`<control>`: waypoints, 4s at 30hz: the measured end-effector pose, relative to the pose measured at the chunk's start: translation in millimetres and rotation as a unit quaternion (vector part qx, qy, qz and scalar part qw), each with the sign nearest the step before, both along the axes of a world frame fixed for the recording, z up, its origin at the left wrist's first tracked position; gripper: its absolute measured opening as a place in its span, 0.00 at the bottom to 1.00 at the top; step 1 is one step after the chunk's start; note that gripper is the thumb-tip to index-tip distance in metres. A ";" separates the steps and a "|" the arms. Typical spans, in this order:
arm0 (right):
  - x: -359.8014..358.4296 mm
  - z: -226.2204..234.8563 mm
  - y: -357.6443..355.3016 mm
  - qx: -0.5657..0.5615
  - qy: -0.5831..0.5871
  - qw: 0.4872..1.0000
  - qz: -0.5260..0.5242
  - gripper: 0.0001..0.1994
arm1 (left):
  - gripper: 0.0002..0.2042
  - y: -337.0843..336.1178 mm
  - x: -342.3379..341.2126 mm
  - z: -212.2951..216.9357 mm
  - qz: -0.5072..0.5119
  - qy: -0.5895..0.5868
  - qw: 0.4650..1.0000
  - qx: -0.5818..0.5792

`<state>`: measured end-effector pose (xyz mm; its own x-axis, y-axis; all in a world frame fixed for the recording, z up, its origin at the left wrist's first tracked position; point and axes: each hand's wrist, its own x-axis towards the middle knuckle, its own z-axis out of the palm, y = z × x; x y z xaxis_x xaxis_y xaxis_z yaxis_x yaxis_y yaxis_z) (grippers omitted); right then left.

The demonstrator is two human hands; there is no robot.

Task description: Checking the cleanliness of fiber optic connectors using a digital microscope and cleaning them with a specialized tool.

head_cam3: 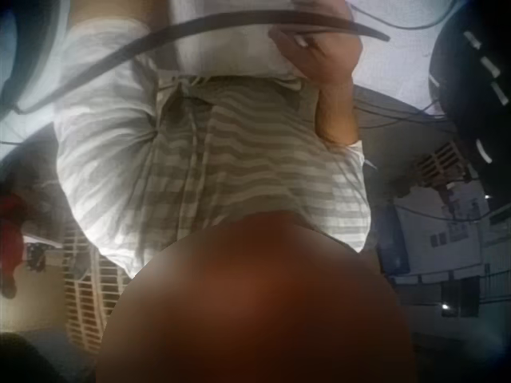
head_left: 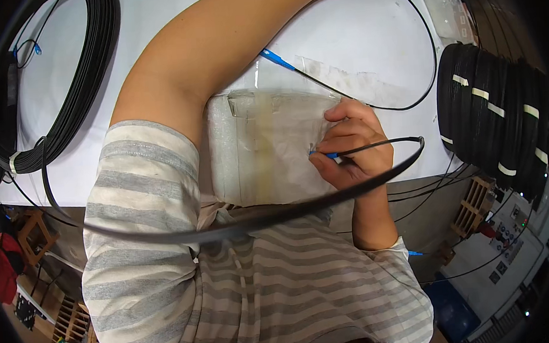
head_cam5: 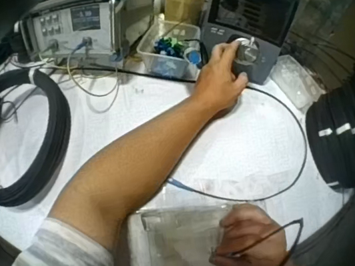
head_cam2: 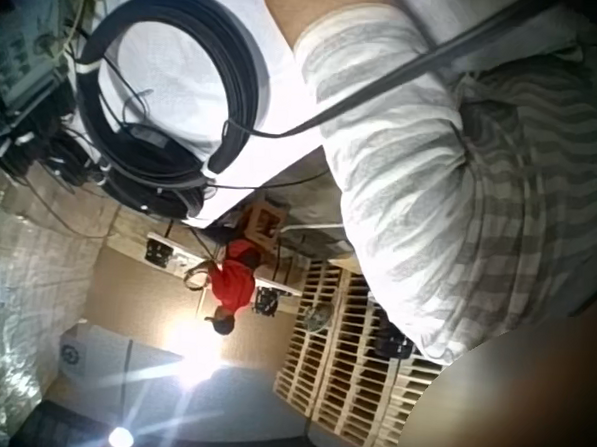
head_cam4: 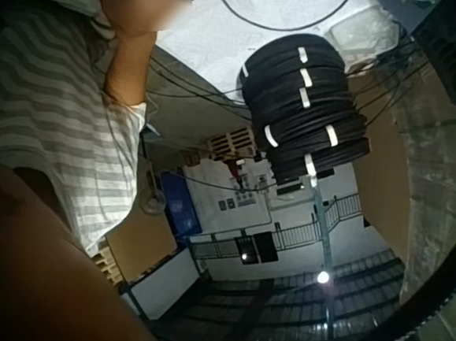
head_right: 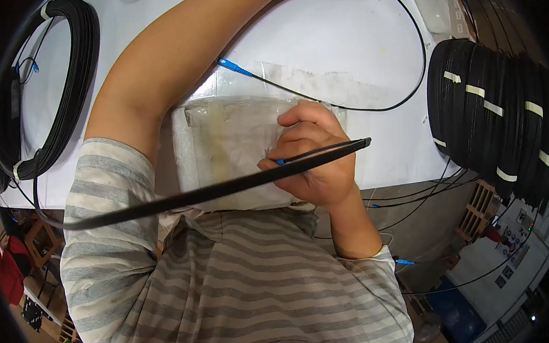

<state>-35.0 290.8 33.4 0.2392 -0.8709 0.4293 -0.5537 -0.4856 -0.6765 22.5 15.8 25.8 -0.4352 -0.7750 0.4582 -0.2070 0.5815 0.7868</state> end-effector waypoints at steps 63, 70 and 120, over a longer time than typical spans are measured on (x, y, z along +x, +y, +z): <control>3.3 -3.1 0.9 0.009 -0.037 0.999 -0.019 0.10 | 0.36 -17.9 -29.2 13.6 0.094 -0.235 0.952 0.172; 4.0 -0.8 0.6 -0.002 -0.033 0.999 -0.016 0.12 | 0.36 5.9 -4.9 22.5 0.057 -0.162 0.977 0.126; 1.6 -3.1 2.6 0.009 -0.007 0.999 -0.036 0.13 | 0.35 2.1 -2.5 5.5 -0.002 -0.010 1.000 0.023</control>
